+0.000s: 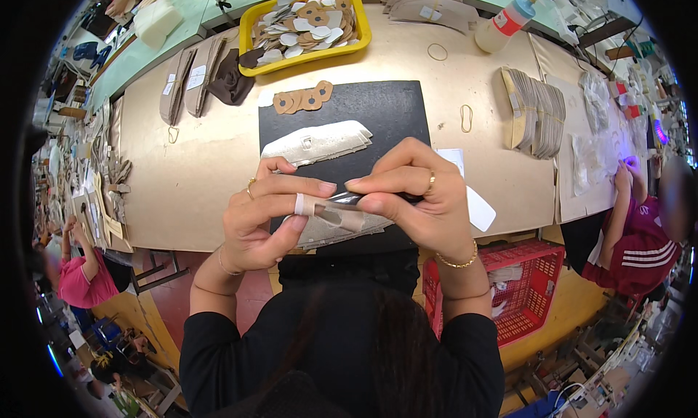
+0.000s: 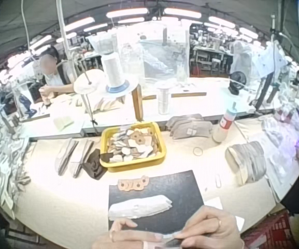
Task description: The person uses a small blade to trim the edges of small fabric pieces on a worktable. The person repeatedly picks up fabric pieces, trims them, and places them back on the table.
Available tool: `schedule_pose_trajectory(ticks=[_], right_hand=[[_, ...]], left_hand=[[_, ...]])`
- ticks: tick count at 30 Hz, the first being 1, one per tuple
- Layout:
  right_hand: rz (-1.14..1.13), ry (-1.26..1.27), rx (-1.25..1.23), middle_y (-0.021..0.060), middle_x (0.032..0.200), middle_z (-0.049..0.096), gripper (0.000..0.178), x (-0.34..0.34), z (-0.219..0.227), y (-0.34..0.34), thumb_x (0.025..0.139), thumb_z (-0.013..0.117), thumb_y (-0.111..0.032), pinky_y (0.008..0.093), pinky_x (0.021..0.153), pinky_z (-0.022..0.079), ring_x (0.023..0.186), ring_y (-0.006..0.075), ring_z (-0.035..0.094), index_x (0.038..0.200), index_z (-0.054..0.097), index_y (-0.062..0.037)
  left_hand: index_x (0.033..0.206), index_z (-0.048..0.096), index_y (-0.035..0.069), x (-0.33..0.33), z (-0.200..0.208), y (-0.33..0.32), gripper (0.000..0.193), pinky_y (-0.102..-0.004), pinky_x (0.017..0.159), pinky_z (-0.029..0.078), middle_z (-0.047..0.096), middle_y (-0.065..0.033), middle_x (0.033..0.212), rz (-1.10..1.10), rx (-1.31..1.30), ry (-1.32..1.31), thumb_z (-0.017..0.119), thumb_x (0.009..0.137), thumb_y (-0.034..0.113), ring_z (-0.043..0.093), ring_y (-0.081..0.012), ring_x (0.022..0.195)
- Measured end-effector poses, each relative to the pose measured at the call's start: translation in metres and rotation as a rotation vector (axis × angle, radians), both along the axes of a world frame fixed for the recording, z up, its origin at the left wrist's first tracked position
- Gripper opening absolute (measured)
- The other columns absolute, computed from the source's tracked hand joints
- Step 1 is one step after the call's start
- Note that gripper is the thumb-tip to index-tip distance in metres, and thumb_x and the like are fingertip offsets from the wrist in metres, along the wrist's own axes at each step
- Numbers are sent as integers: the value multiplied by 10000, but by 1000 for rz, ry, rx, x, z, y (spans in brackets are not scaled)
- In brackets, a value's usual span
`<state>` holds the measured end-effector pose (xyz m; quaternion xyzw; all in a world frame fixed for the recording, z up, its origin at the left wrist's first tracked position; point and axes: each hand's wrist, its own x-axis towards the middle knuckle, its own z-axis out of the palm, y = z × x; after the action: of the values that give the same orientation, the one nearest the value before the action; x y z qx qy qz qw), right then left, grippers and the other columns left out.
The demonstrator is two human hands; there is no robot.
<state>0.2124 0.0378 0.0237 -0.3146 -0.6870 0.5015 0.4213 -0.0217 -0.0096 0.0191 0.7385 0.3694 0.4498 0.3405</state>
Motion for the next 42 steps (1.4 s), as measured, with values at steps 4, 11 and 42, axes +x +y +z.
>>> schedule_pose_trajectory(ticks=[4, 11, 42], right_hand=[[-38, -13, 32, 30, 832, 609, 255, 3, 1, -3, 708, 823, -82, 238, 626, 440, 734, 110, 573, 958, 771, -66], [-85, -133, 165, 30, 822, 610, 268, -1, -3, -9, 718, 821, -78, 233, 571, 426, 690, 111, 564, 980, 766, -66], [-79, -236, 452, 24, 800, 633, 337, -1, 2, -5, 644, 844, -137, 278, 554, 473, 645, 159, 609, 965, 755, -83]], left_hand=[[983, 689, 56, -1, 1, -2, 207, -391, 945, 367, 711, -112, 1082, 27, -22, 16, 601, 810, -16, 656, -188, 964], [982, 692, 64, 2, 2, -3, 228, -385, 914, 375, 707, -80, 1070, 84, 47, 101, 622, 787, -29, 658, -177, 958], [983, 657, -35, 4, 1, -9, 125, -302, 825, 489, 657, -129, 985, 137, -248, -109, 569, 923, 29, 623, -198, 924]])
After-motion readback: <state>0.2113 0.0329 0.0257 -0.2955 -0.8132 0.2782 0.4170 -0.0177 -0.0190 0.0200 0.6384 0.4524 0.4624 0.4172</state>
